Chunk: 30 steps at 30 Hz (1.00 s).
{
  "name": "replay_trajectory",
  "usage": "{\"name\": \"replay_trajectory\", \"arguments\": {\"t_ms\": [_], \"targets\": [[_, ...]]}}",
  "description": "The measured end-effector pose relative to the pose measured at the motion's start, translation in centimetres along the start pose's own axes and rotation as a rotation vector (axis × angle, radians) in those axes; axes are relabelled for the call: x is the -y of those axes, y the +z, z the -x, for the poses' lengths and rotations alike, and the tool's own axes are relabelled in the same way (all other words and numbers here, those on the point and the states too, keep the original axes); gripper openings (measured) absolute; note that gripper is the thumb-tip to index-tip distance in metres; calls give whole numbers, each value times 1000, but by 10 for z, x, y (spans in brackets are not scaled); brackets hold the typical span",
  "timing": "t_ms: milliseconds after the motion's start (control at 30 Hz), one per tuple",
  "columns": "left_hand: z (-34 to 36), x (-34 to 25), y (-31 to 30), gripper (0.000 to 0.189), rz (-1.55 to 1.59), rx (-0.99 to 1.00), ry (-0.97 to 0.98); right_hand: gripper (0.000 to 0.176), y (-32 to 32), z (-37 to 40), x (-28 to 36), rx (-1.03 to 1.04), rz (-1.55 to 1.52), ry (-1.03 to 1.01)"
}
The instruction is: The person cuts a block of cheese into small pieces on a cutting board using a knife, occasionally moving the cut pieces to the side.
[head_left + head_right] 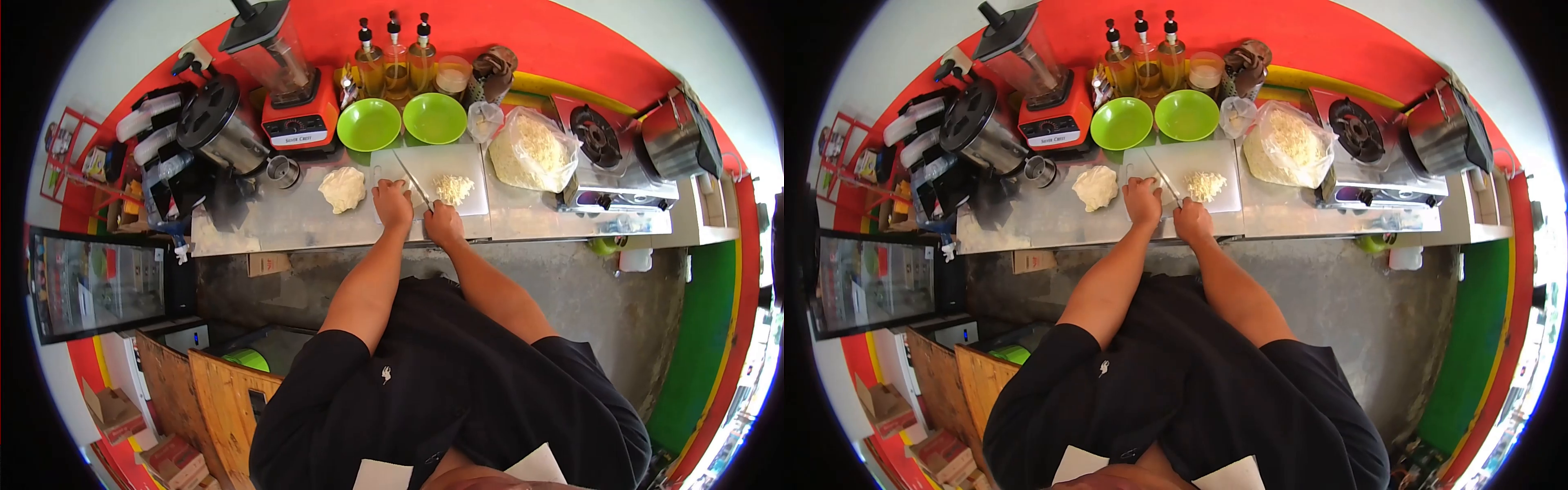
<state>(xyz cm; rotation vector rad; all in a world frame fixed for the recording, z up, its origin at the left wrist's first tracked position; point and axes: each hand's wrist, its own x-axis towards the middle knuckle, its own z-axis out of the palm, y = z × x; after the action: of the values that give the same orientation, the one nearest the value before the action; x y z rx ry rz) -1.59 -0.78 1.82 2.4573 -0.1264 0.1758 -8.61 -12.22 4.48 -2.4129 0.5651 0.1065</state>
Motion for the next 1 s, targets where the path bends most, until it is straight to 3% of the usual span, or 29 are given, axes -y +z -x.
{"name": "replay_trajectory", "arguments": {"t_ms": [233, 467, 633, 733, 1000], "targets": [[3, -1, 1, 21, -88, 7, 159, 29, 4, 9, 0, 94, 167, -48], [-3, 2, 8, 13, -58, 129, 130, 24, 13, 10, 1, 134, 312, -37], [0, -3, -4, 21, -158, 234, 186, 20, 7, 19, -1, 161, 307, -9], [7, -1, -4, 27, -173, 158, 249, 20, 8, 20, -3, 161, 271, 16], [6, 15, 1, 47, -78, 206, 269, 17, 13, 15, 0, 192, 280, 35]]}}
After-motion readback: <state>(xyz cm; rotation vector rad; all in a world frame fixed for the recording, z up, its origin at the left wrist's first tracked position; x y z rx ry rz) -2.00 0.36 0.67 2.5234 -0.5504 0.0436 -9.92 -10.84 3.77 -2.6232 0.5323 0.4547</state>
